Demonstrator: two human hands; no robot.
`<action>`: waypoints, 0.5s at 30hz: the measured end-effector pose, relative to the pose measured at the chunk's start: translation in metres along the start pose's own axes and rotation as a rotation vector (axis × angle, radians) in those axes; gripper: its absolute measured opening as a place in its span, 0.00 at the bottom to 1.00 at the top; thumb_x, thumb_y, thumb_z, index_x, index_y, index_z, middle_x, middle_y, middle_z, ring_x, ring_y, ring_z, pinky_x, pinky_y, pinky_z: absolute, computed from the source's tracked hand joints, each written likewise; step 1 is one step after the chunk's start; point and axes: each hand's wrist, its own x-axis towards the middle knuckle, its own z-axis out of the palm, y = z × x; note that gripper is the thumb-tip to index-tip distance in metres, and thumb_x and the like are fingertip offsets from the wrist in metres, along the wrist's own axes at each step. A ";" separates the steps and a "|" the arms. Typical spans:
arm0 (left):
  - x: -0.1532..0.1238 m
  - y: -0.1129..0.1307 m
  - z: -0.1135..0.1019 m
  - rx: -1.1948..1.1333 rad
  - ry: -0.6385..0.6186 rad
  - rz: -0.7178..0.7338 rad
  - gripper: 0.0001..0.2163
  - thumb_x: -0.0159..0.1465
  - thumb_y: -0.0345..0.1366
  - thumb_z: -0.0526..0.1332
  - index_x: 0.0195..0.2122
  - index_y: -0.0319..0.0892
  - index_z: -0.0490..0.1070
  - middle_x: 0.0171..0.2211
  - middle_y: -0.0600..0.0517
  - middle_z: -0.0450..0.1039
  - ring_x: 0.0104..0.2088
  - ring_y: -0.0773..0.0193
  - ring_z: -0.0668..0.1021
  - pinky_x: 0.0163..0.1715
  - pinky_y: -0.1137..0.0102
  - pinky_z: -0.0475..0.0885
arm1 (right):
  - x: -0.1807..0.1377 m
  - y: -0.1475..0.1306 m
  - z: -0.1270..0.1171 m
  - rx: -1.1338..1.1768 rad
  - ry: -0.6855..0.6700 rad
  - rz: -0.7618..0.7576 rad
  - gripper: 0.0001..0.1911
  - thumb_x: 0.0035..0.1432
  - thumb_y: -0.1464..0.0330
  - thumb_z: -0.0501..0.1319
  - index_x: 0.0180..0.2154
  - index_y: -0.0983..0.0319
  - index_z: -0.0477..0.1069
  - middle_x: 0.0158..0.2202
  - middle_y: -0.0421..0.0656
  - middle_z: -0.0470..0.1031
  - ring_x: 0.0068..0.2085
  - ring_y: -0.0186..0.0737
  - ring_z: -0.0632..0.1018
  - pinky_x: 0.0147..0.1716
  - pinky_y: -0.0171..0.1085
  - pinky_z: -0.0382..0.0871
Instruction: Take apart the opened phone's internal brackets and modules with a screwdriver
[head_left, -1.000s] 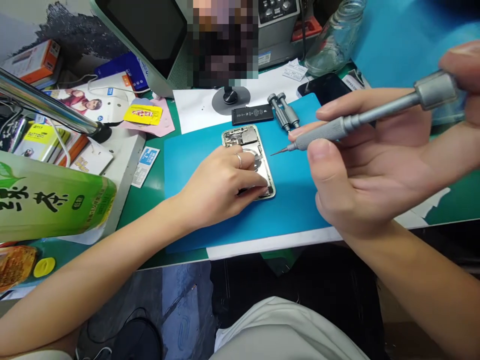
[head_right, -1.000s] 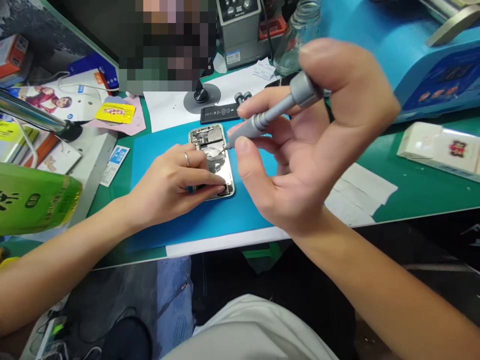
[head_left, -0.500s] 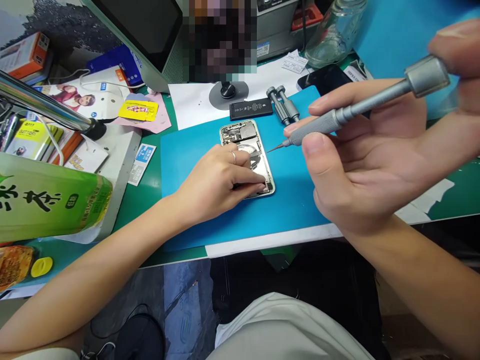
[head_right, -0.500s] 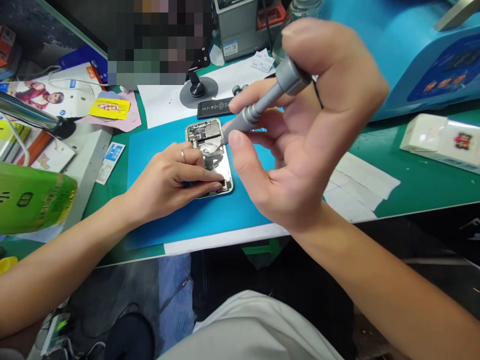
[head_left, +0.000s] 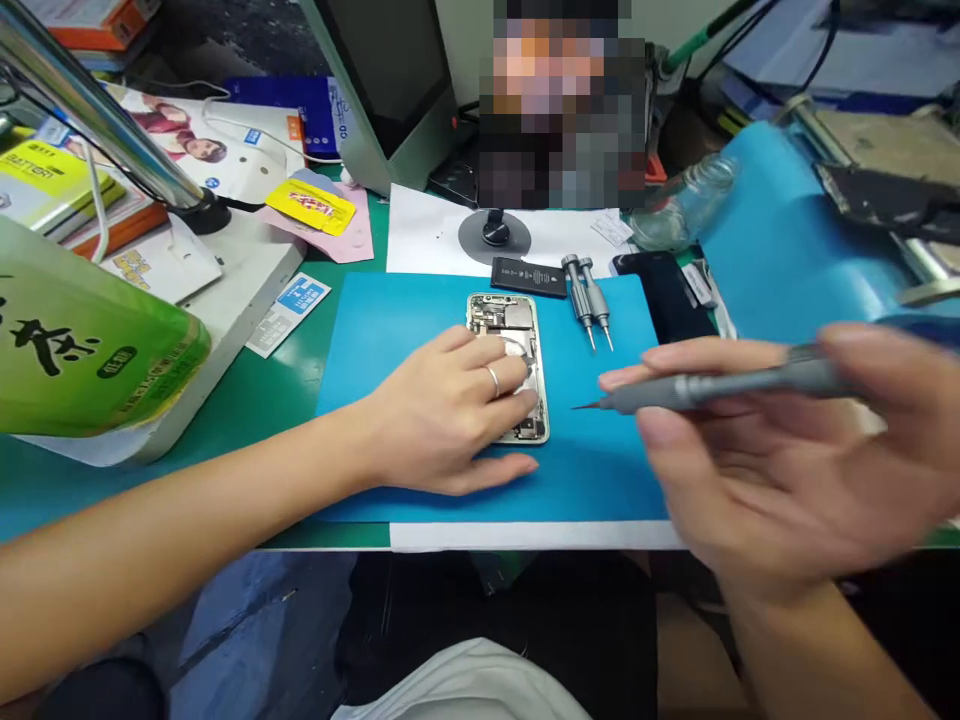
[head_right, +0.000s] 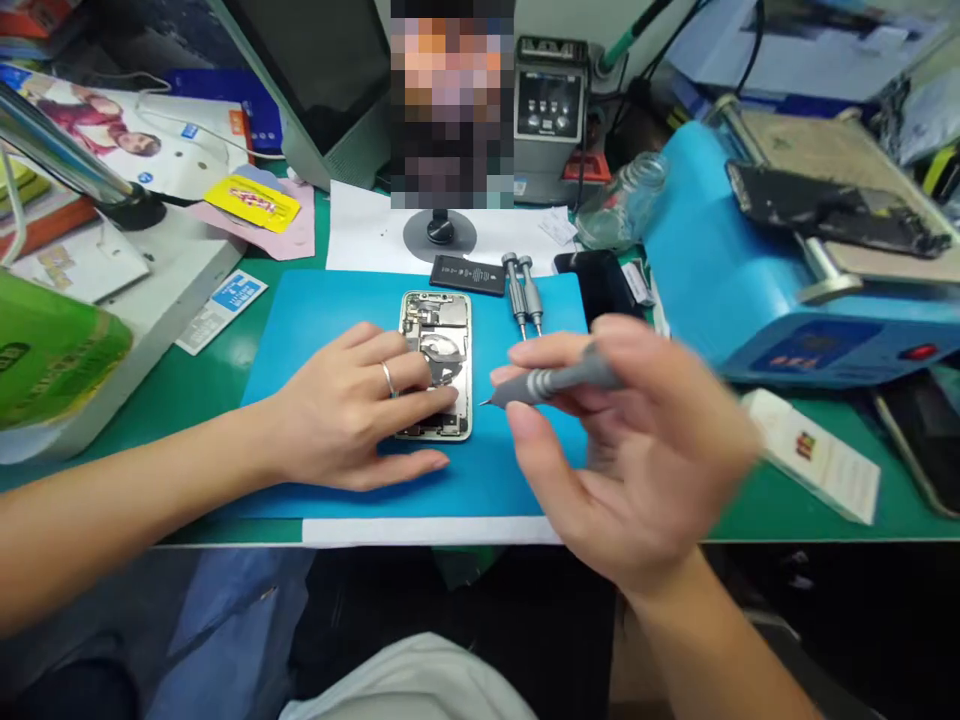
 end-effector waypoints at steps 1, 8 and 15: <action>0.000 0.001 0.003 0.014 0.019 0.000 0.18 0.70 0.49 0.62 0.42 0.37 0.80 0.36 0.46 0.75 0.36 0.56 0.72 0.35 0.59 0.61 | 0.002 0.003 0.006 0.023 0.022 -0.043 0.47 0.59 0.82 0.67 0.68 0.35 0.58 0.57 0.42 0.72 0.45 0.46 0.85 0.42 0.49 0.88; 0.003 -0.003 0.009 -0.020 0.092 -0.047 0.13 0.70 0.44 0.65 0.34 0.40 0.78 0.32 0.49 0.73 0.34 0.59 0.71 0.33 0.60 0.59 | 0.002 0.020 0.023 0.031 -0.019 -0.140 0.46 0.57 0.85 0.66 0.69 0.46 0.61 0.47 0.45 0.82 0.42 0.44 0.85 0.36 0.42 0.87; 0.004 -0.004 0.010 -0.032 0.098 -0.022 0.15 0.69 0.46 0.66 0.32 0.40 0.77 0.30 0.50 0.72 0.34 0.59 0.71 0.32 0.61 0.58 | -0.003 0.021 0.019 0.013 -0.082 -0.194 0.47 0.56 0.85 0.66 0.70 0.49 0.59 0.50 0.46 0.82 0.45 0.46 0.86 0.40 0.45 0.87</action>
